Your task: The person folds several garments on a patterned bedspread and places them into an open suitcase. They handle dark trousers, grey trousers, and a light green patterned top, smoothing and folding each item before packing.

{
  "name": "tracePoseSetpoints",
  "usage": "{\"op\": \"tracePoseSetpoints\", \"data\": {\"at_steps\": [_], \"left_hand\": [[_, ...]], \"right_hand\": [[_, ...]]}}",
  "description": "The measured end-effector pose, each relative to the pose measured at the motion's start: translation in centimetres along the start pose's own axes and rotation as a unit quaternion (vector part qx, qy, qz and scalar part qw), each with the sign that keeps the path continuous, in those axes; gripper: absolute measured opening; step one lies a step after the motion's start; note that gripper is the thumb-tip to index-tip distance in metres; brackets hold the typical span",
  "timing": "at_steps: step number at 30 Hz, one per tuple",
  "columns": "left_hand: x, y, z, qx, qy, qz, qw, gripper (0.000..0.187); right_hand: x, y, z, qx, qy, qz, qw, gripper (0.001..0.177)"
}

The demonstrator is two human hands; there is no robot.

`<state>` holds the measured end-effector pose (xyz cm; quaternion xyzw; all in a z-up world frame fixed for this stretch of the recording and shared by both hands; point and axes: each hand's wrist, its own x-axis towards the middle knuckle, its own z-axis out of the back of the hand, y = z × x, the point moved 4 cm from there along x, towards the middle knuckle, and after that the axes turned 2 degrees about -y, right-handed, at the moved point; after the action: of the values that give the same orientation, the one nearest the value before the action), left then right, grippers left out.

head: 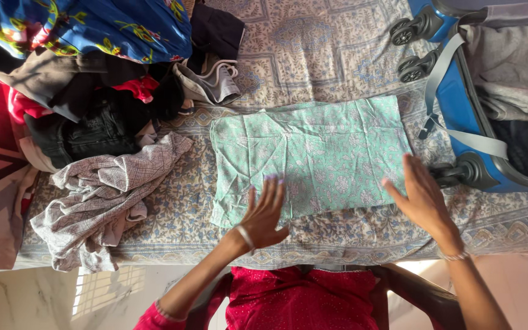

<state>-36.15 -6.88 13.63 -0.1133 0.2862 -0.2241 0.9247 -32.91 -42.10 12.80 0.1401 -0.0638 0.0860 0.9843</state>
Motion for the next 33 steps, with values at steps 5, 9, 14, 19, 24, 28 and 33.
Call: {"op": "tracePoseSetpoints", "data": {"at_steps": [5,9,14,19,24,28,33], "left_hand": [[10.1,-3.5,1.1,-0.031,-0.316,-0.026,0.948,0.084],[18.3,-4.0,1.8,0.055,-0.417,0.010,0.907,0.078],[22.1,-3.1,-0.1,0.003,-0.405,0.022,0.914,0.077],[22.2,1.1,-0.1,-0.525,-0.412,-0.168,0.725,0.070],[17.1,7.3,-1.7,-0.884,-0.219,-0.347,0.226,0.073],[15.8,9.5,-3.6,-0.876,-0.261,-0.283,0.291,0.070],[16.2,10.4,-4.2,-0.857,-0.305,-0.251,0.331,0.066]], "right_hand": [[2.2,2.2,-2.4,-0.121,0.041,-0.224,0.966,0.089],[3.6,-2.0,-4.6,-0.017,0.040,-0.270,0.962,0.096],[4.7,-5.4,-6.8,0.425,0.000,-0.207,0.881,0.058],[7.0,3.1,-1.1,0.484,-0.066,-0.063,0.870,0.050],[9.8,20.2,-0.9,0.214,0.114,-0.029,0.970,0.066],[8.5,26.1,-1.9,0.280,0.000,0.133,0.951,0.062],[8.3,20.9,-4.3,0.221,-0.119,0.101,0.963,0.041]]}}
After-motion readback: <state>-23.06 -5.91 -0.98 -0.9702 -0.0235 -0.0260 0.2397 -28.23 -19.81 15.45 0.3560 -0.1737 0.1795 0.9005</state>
